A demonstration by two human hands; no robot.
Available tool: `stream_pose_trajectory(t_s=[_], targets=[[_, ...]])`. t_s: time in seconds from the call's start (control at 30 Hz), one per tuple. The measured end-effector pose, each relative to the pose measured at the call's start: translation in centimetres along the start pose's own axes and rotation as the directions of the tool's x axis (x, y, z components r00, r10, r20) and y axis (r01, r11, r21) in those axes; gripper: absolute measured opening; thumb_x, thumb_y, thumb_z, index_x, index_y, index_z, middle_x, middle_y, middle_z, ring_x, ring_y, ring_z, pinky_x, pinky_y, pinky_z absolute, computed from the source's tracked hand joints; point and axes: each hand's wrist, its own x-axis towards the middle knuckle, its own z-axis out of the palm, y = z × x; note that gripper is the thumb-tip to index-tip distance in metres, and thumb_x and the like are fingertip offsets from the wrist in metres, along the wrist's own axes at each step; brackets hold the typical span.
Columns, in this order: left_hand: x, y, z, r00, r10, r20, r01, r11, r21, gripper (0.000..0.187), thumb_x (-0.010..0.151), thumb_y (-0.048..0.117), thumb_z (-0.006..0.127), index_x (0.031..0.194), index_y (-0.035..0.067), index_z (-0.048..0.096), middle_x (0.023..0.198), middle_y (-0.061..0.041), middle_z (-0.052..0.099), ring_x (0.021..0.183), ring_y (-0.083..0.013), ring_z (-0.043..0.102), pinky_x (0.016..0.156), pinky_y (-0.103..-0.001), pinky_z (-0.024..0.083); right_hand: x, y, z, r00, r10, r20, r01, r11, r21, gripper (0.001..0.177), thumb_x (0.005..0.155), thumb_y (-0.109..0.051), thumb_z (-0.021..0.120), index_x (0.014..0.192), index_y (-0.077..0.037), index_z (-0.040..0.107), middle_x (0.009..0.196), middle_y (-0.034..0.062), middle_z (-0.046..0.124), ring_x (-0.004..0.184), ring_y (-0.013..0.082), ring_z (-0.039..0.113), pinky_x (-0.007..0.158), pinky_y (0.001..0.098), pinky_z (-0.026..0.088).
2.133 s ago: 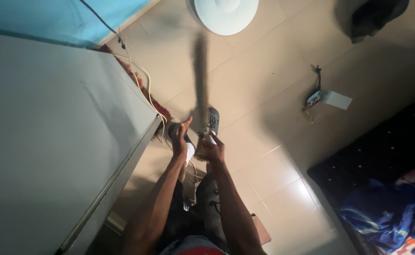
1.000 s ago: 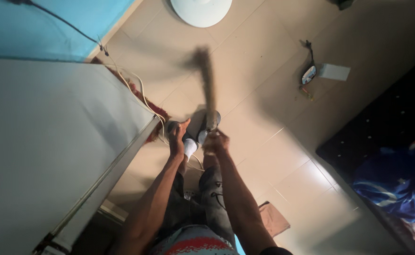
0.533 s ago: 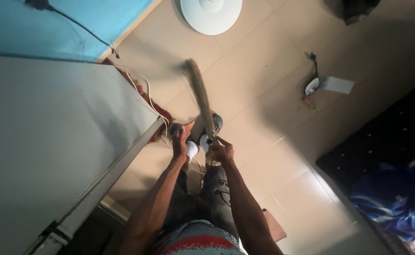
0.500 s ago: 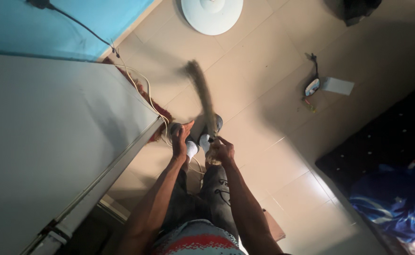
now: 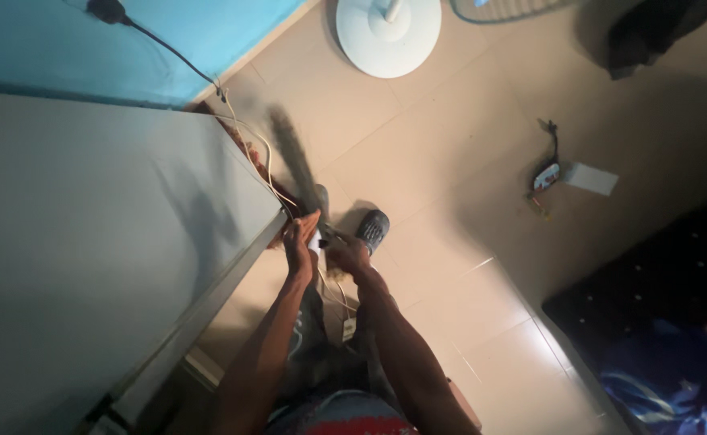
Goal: The person attaches a bundle of bristles to a handle using a plastic connector and then tests the assembly by pressing it against a small power box.
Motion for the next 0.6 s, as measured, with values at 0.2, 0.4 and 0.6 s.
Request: stream_pose_trajectory(t_s=[0.2, 0.4, 0.6], targets=[[4.3, 0.8, -2.6, 1.000, -0.022, 0.009, 0.022, 1.000, 0.006, 0.071, 0.105, 0.056, 0.042, 0.133, -0.005, 0.063, 0.137, -0.018, 0.067, 0.134, -0.0291, 0.060, 0.116, -0.043, 0.039, 9.3, -5.3, 0.9, 0.995, 0.000, -0.103, -0.012, 0.992, -0.124, 0.057, 0.074, -0.033, 0.086, 0.128, -0.024, 0.073, 0.095, 0.0136, 0.079, 0.080, 0.0197, 0.076, 0.073, 0.0367, 0.060], [6.7, 2.6, -4.1, 0.999, -0.046, 0.013, 0.046, 0.999, -0.004, 0.070, 0.105, 0.056, 0.042, 0.134, -0.005, 0.062, 0.139, -0.017, 0.066, 0.133, -0.0267, 0.060, 0.116, -0.043, 0.040, 8.5, -9.1, 1.8, 0.971, 0.125, -0.202, -0.116, 0.992, 0.055, 0.064, 0.074, -0.032, 0.082, 0.137, -0.027, 0.068, 0.090, 0.0194, 0.078, 0.075, 0.0212, 0.075, 0.070, 0.0389, 0.059], [9.1, 2.7, -5.4, 1.000, 0.008, -0.004, -0.008, 0.998, -0.057, 0.070, 0.107, 0.053, 0.044, 0.131, -0.010, 0.065, 0.130, -0.020, 0.071, 0.123, -0.0288, 0.066, 0.110, -0.041, 0.048, 6.7, -11.7, 5.8, 0.987, -0.120, -0.104, 0.116, 0.992, -0.046, 0.068, 0.073, -0.038, 0.086, 0.136, -0.024, 0.066, 0.091, 0.0139, 0.079, 0.079, 0.0171, 0.076, 0.070, 0.0346, 0.059]])
